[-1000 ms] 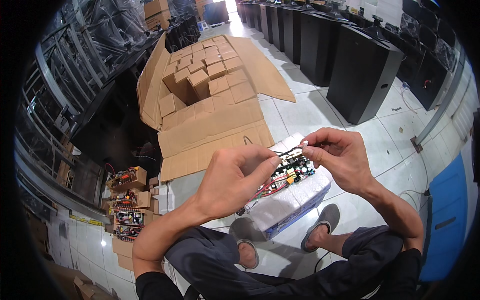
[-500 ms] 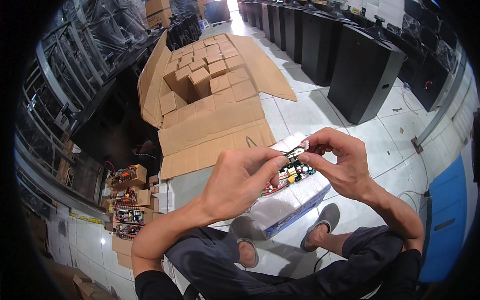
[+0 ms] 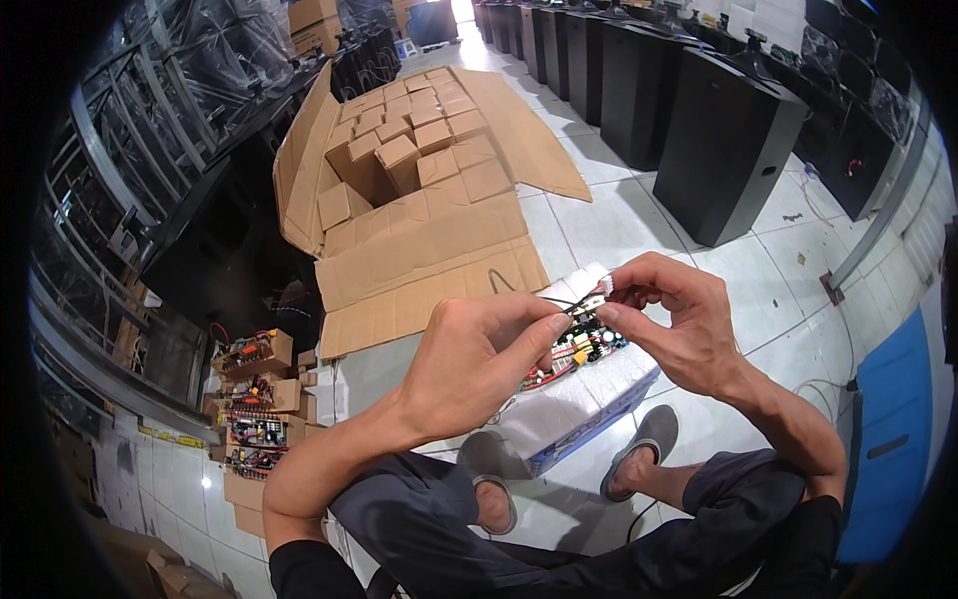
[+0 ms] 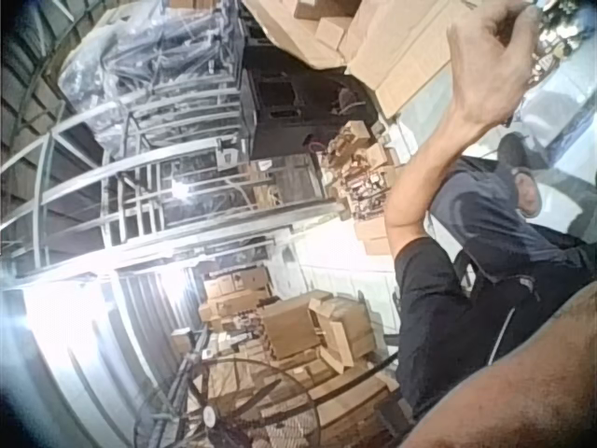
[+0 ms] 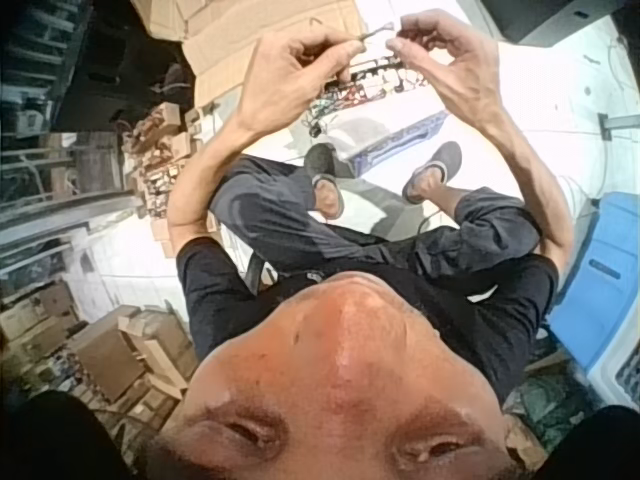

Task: The person sits on the floor and uses a soldering iron to attach wires to a circuit board. They then place the board into a cardboard box.

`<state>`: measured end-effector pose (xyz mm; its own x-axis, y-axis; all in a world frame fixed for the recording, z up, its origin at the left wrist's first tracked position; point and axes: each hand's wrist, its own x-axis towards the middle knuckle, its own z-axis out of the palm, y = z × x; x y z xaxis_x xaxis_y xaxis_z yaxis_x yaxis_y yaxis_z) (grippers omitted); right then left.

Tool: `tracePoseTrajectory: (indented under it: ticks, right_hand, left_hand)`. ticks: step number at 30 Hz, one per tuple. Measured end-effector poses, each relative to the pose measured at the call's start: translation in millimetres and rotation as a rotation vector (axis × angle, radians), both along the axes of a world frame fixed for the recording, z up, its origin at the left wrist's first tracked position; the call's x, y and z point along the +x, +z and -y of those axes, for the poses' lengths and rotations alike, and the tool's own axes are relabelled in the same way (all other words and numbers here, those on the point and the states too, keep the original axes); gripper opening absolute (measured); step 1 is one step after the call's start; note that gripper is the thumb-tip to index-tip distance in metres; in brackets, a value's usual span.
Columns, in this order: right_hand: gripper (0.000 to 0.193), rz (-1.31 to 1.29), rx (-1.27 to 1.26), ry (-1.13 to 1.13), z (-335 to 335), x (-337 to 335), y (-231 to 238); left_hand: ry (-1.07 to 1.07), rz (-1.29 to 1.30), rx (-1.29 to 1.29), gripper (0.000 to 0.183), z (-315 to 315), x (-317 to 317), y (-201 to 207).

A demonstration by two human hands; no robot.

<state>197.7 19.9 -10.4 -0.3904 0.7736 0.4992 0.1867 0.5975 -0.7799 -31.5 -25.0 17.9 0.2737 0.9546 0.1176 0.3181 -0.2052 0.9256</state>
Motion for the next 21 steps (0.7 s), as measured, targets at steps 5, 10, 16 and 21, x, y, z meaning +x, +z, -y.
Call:
tracePoseTrajectory:
  ticks: [5, 10, 16, 21]
  right_hand:
    - [0.023, 0.24, 0.191, -0.104, -24, 37, 7]
    - [0.04, 0.321, 0.16, -0.486, -56, 136, 2]
    - [0.037, 0.384, -0.369, -1.144, 124, 320, -126]
    - [0.056, 0.626, -0.834, -1.942, 344, 442, -296]
  left_hand:
    - [0.064, 0.013, -0.008, 0.022, -4, 12, -1]
    - [0.301, -0.085, 0.315, 0.03, -11, -25, -22]
    - [0.14, -0.024, 0.433, 0.085, -39, -82, -36]
    - [0.087, 0.086, 0.3, 0.057, -80, -92, -42]
